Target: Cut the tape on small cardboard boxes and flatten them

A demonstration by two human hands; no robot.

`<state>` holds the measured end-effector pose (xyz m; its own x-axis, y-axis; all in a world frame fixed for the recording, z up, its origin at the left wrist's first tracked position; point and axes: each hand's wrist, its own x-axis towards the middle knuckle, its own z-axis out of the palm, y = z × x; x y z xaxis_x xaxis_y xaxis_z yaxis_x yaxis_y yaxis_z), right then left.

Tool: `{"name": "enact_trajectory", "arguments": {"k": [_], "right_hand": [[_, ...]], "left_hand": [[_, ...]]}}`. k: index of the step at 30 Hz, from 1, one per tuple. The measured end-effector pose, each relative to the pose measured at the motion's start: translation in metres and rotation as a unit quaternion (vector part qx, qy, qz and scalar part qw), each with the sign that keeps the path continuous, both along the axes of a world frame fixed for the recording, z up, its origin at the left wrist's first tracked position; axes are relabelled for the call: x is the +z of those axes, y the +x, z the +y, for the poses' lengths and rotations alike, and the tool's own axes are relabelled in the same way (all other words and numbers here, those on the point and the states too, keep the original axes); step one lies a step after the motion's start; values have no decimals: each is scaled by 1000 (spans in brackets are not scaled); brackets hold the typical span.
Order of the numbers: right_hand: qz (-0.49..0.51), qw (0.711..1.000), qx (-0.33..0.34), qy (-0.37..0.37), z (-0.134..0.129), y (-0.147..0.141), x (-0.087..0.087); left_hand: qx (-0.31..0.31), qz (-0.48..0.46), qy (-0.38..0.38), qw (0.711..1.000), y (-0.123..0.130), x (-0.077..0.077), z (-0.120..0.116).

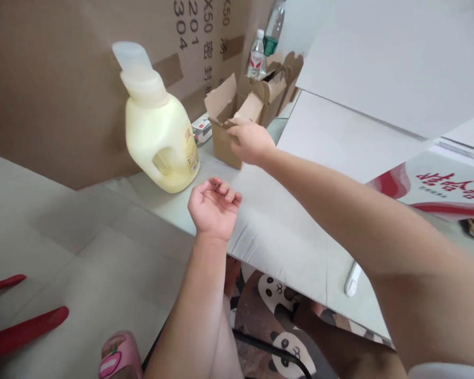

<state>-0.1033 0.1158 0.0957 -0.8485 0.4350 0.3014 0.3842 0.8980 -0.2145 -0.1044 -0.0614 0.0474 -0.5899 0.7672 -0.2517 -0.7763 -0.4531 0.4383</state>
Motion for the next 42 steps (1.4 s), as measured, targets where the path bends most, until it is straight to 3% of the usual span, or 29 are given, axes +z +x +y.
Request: {"name": "enact_trajectory", "arguments": {"k": [3,5,7,10,14,16,18,20,22,25,28,32,34,36,39,42], "right_hand": [[81,996,35,-25,-33,45,-4],[124,990,39,-59,-59,92,-3],[160,985,28,-65,-86,150,-1],[215,974,20,-64,-119,239,-4],[241,969,-50,6,-139,315,-23],[239,963,-123,-8,-138,329,-35],[268,940,-209,-19,-130,332,-45],[323,900,-294,-11,-121,332,-54],[370,866,-334,-34,-113,334,-63],[373,873,-272,-160,-111,342,-75],[368,885,-152,-242,-115,354,-87],[438,842,-106,-297,-116,364,-100],[478,812,-130,-309,-113,366,-104],[482,793,-192,-320,-109,368,-107],[402,795,-261,-372,-105,371,-106],[342,833,-146,-410,-109,369,-99]], "left_hand": [[143,58,-52,987,3,-2,-2],[254,102,-99,957,4,-4,-5],[316,146,-136,927,4,-7,-9],[280,234,-128,922,8,-12,-8],[91,364,-1,927,33,-13,1],[6,426,26,904,49,-10,5],[-39,468,25,882,64,-8,11],[-40,483,19,875,75,-7,17],[-19,474,5,880,84,-8,24],[11,466,-40,884,94,-12,32],[31,530,-81,844,102,-14,38],[-11,645,-118,755,108,-10,42],[-29,652,-142,744,106,-9,44],[-21,623,-167,764,100,-10,46],[25,503,-195,842,86,-12,48],[27,421,-178,889,78,-13,49]]}}
